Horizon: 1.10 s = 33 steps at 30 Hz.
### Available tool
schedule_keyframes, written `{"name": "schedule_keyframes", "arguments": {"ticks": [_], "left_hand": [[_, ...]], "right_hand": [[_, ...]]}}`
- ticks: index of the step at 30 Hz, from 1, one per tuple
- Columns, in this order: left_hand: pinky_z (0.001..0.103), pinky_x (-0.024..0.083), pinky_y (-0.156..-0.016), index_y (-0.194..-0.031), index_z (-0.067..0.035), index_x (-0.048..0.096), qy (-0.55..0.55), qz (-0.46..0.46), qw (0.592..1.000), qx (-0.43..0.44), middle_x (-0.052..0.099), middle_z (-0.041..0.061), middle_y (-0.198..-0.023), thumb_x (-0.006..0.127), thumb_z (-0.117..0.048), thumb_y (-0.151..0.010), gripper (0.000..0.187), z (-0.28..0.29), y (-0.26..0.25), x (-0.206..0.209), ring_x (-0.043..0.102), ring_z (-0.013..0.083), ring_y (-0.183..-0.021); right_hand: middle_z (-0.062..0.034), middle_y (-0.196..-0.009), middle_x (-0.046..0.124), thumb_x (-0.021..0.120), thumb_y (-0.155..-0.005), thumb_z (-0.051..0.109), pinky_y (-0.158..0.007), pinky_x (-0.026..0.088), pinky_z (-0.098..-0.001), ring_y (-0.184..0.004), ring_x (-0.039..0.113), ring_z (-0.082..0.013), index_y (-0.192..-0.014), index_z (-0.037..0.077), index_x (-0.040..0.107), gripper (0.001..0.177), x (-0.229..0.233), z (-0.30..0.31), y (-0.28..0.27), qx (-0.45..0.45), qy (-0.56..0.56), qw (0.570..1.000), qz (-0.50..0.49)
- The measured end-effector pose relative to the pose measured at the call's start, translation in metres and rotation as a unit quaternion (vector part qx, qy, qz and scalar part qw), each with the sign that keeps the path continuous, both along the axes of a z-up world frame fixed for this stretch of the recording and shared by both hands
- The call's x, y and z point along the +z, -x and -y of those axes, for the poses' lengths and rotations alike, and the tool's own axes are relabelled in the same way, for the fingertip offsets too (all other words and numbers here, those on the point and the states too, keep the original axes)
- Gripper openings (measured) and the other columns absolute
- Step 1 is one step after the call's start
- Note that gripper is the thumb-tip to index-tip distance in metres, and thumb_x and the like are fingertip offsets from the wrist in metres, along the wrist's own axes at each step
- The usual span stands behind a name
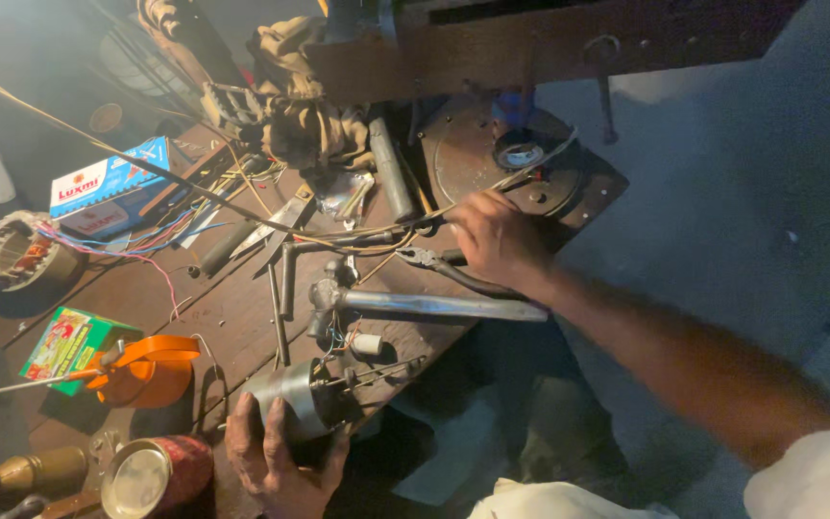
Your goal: The person uses pliers to manipulate and adjust wires on a cylindrical electrical component held in the left hand. The work is performed on a cluttered workbench with various tools and parts visible.
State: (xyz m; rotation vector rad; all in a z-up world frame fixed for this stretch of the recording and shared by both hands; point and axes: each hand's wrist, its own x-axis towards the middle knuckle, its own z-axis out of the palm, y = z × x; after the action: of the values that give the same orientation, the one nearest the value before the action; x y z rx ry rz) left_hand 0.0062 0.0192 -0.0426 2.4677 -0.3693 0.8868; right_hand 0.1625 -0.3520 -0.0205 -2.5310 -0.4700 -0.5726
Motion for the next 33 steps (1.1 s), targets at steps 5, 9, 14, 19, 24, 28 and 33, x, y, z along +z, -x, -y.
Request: {"name": "schedule_keyframes", "arguments": {"ticks": [5, 9, 14, 19, 24, 28, 33], "left_hand": [[0.065, 0.04, -0.115, -0.142, -0.01, 0.05, -0.007, 0.006, 1.0, 0.013, 0.045, 0.027, -0.147, 0.079, -0.049, -0.076, 0.082, 0.004, -0.001, 0.0, 0.046, 0.0484, -0.138], [0.063, 0.04, -0.115, -0.142, -0.012, 0.05, 0.002, -0.001, 1.0, 0.022, 0.045, 0.025, -0.148, 0.08, -0.05, -0.08, 0.079, 0.005, 0.001, 0.002, 0.047, 0.048, -0.138], [0.065, 0.039, -0.116, -0.14, -0.014, 0.052, -0.002, -0.012, 0.999, 0.029, 0.047, 0.021, -0.15, 0.079, -0.051, -0.076, 0.078, 0.005, 0.0, 0.005, 0.048, 0.0468, -0.136], [0.065, 0.038, -0.116, -0.14, -0.015, 0.052, 0.002, -0.022, 0.999, 0.026, 0.046, 0.021, -0.151, 0.08, -0.053, -0.077, 0.079, 0.003, -0.001, 0.004, 0.048, 0.0456, -0.137], [0.065, 0.038, -0.117, -0.142, -0.015, 0.052, 0.007, -0.021, 1.0, 0.015, 0.045, 0.021, -0.151, 0.081, -0.053, -0.076, 0.081, 0.002, 0.0, 0.005, 0.047, 0.0452, -0.138], [0.065, 0.037, -0.117, -0.142, -0.015, 0.052, 0.0, -0.014, 1.0, 0.017, 0.045, 0.022, -0.151, 0.082, -0.051, -0.077, 0.08, 0.003, 0.001, 0.008, 0.047, 0.0455, -0.138], [0.062, 0.038, -0.117, -0.144, -0.014, 0.049, 0.021, -0.008, 1.0, -0.002, 0.045, 0.022, -0.151, 0.081, -0.052, -0.078, 0.083, 0.005, 0.0, 0.012, 0.047, 0.0449, -0.139]], "right_hand": [[-0.0264, -0.106, 0.066, 0.066, -0.09, 0.012, -0.085, 0.051, -0.0506, -0.097, 0.064, -0.0426, -0.11, -0.003, 0.07, 0.026, -0.055, 0.006, -0.109, -0.026, -0.009, 0.998, 0.051], [-0.0286, -0.106, 0.066, 0.066, -0.091, 0.014, -0.092, 0.052, -0.0537, -0.103, 0.064, -0.0461, -0.1, -0.003, 0.071, 0.02, -0.089, 0.022, -0.195, -0.072, 0.084, 0.991, -0.077], [-0.0326, -0.104, 0.065, 0.073, -0.087, 0.014, -0.08, 0.051, -0.0564, -0.093, 0.063, -0.0511, -0.103, 0.0, 0.074, 0.022, -0.105, 0.027, -0.22, -0.076, 0.08, 0.994, 0.004], [-0.0276, -0.099, 0.066, 0.073, -0.085, 0.015, -0.076, 0.052, -0.0535, -0.089, 0.064, -0.0464, -0.096, 0.001, 0.073, 0.018, -0.082, -0.006, -0.234, -0.157, 0.142, 0.976, -0.046], [-0.0227, -0.094, 0.067, 0.074, -0.083, 0.015, -0.073, 0.053, -0.0507, -0.085, 0.066, -0.0416, -0.09, 0.003, 0.072, 0.014, -0.057, -0.003, -0.203, -0.107, 0.096, 0.989, -0.016], [-0.0199, -0.093, 0.067, 0.073, -0.087, 0.015, -0.074, 0.055, -0.0486, -0.084, 0.067, -0.0385, -0.09, 0.003, 0.072, 0.013, -0.03, 0.0, -0.141, 0.011, 0.011, 0.999, 0.039], [-0.0187, -0.093, 0.071, 0.074, -0.085, 0.021, -0.079, 0.055, -0.0461, -0.086, 0.07, -0.0353, -0.095, 0.002, 0.076, 0.021, 0.012, 0.013, -0.036, 0.05, 0.029, 0.99, -0.13]]}}
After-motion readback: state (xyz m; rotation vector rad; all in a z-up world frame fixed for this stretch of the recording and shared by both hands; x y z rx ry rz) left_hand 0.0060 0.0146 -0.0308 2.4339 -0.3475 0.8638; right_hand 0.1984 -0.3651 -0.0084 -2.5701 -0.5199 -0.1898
